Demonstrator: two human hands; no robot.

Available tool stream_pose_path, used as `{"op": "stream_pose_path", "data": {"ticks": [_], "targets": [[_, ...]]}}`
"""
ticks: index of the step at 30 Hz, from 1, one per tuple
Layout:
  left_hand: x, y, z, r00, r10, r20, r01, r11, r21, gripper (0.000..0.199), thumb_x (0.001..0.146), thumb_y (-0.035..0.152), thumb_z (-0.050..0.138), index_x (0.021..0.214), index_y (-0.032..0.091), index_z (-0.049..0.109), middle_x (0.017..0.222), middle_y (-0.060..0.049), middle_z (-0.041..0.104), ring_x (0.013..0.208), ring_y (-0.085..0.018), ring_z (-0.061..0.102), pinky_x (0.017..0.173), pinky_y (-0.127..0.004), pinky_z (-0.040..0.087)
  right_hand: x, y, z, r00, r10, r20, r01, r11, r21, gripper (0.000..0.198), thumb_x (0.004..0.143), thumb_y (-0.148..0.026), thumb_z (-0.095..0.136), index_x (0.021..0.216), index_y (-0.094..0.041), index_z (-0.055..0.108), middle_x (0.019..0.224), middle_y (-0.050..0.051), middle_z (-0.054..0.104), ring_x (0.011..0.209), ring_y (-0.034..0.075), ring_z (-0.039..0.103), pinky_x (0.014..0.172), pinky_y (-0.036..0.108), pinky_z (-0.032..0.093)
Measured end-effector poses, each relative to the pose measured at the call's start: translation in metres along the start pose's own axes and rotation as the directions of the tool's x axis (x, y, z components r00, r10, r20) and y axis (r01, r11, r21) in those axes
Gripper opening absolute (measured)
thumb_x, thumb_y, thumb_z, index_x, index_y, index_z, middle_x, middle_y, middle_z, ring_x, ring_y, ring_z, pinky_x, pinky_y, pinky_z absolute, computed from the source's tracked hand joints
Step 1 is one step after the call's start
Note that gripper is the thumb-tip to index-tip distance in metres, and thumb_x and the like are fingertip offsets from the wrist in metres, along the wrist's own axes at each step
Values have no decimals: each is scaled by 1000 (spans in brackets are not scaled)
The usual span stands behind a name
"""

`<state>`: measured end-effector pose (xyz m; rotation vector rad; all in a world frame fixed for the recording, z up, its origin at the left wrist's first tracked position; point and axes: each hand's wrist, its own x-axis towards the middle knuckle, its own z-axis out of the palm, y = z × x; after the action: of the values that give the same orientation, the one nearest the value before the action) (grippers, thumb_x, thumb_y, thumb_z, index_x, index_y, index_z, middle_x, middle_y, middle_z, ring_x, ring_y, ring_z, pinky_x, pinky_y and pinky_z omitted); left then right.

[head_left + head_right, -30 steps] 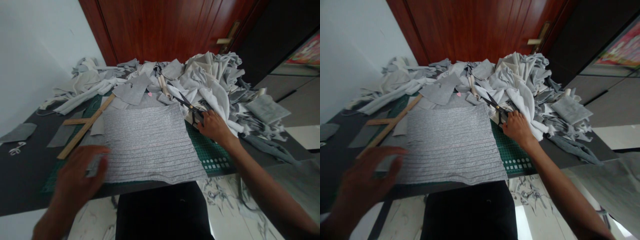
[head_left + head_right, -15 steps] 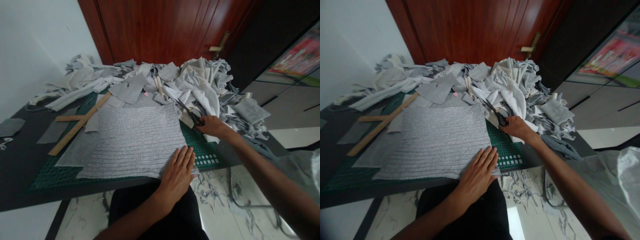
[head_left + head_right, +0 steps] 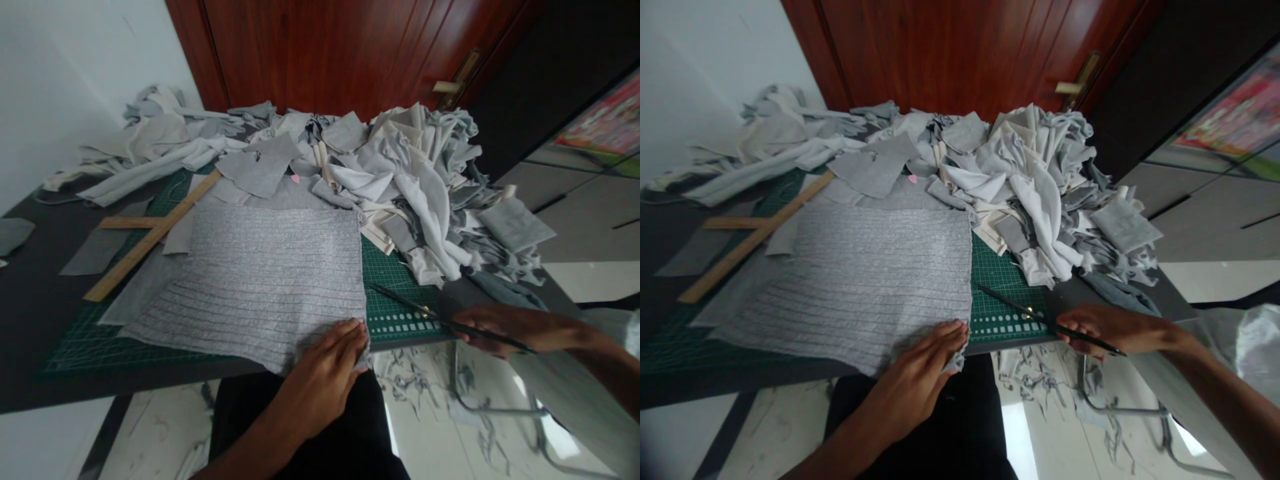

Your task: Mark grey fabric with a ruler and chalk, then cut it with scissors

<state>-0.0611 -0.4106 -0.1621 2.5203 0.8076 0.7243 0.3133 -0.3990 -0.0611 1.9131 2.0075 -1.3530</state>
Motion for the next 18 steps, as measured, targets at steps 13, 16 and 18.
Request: {"op": "stream_pose_path", "data": {"ticks": [13, 16, 18], "targets": [[-2, 5, -1, 980, -199, 2, 194, 948, -252, 48, 99, 3, 44, 143, 22, 48, 144, -6, 66, 138, -17, 60, 118, -38, 52, 57, -15, -28, 888, 10, 460, -118, 971, 207, 55, 67, -69, 78, 85, -17, 72, 71, 1, 59, 54, 12, 49, 50, 25, 41], [-3, 3, -4, 982, -189, 24, 189, 947, -259, 52, 97, 3, 46, 145, 23, 46, 147, -6, 64, 140, -17, 59, 119, -38, 51, 65, -19, -28, 847, -134, 514, -35, 952, 306, 46, 79, -63, 73, 87, -18, 69, 70, -1, 56, 53, 10, 46, 47, 22, 39], [-3, 2, -5, 983, -180, 41, 185, 945, -271, 52, 97, 3, 47, 145, 22, 46, 147, -6, 64, 140, -17, 58, 119, -37, 51, 69, -16, -29, 840, -128, 527, -29, 960, 279, 45, 79, -62, 73, 87, -17, 70, 71, -1, 57, 54, 10, 48, 48, 21, 40]]}}
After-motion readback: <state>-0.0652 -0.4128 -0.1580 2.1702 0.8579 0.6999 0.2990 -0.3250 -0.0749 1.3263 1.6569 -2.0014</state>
